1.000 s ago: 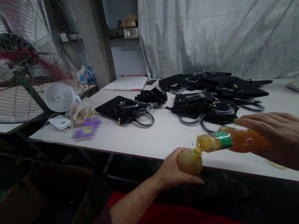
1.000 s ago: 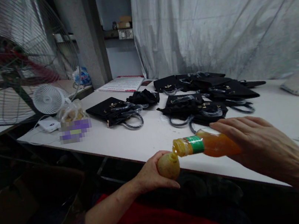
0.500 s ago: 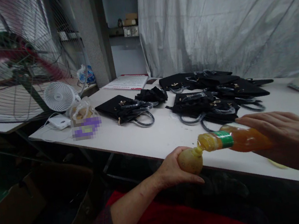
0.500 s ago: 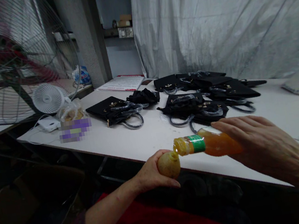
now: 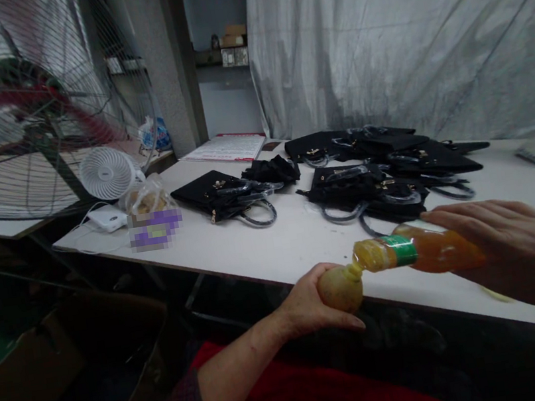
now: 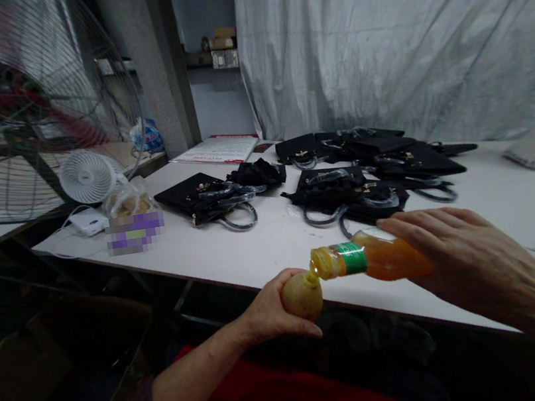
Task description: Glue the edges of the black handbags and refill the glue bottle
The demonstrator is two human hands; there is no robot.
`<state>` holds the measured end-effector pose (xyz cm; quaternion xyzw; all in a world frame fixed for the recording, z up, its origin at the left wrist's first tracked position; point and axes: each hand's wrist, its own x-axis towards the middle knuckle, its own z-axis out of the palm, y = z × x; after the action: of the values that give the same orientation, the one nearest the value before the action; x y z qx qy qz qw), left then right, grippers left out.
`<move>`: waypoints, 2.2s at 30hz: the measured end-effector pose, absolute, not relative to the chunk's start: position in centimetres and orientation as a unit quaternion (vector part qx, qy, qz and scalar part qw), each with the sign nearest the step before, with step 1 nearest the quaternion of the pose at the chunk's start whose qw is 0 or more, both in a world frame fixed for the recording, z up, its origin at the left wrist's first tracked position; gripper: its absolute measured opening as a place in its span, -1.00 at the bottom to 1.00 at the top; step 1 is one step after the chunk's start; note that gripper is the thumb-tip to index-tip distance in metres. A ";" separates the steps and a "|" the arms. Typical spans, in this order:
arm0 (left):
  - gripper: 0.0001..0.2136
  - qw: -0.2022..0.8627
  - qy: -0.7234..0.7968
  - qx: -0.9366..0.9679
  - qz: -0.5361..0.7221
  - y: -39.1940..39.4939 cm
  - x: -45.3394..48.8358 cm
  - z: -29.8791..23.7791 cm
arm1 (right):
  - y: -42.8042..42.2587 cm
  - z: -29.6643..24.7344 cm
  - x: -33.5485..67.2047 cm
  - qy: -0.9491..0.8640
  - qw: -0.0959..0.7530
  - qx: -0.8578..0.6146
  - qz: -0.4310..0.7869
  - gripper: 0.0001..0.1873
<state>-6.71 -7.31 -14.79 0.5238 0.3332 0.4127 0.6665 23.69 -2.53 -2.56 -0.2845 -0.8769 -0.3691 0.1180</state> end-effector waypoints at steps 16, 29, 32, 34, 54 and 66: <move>-0.19 0.652 0.331 0.547 0.408 -7.1 -6.7 -15.5 | -2.8 -1.8 23.0 -0.876 0.124 -0.257 -0.389 -0.59; -0.19 0.647 0.333 0.547 0.413 -7.1 -6.7 -15.6 | -2.9 -1.8 23.2 -0.871 0.112 -0.261 -0.401 -0.59; -0.20 0.645 0.330 0.552 0.412 -7.1 -6.8 -15.6 | -2.9 -1.7 23.1 -0.871 0.113 -0.258 -0.402 -0.59; -0.20 0.645 0.328 0.554 0.412 -7.1 -6.8 -15.6 | -3.0 -1.7 23.1 -0.873 0.115 -0.257 -0.398 -0.57; -0.20 0.667 0.319 0.536 0.408 -7.2 -6.8 -15.5 | -2.9 -1.6 23.1 -0.875 0.111 -0.260 -0.393 -0.59; -0.21 0.652 0.326 0.545 0.415 -7.3 -6.8 -15.3 | -3.1 -1.4 22.8 -0.872 0.115 -0.257 -0.401 -0.59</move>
<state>-6.81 -7.34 -15.29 0.5445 0.3264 0.4147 0.6519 22.83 -3.14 -1.40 -0.2568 -0.8717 -0.4010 0.1154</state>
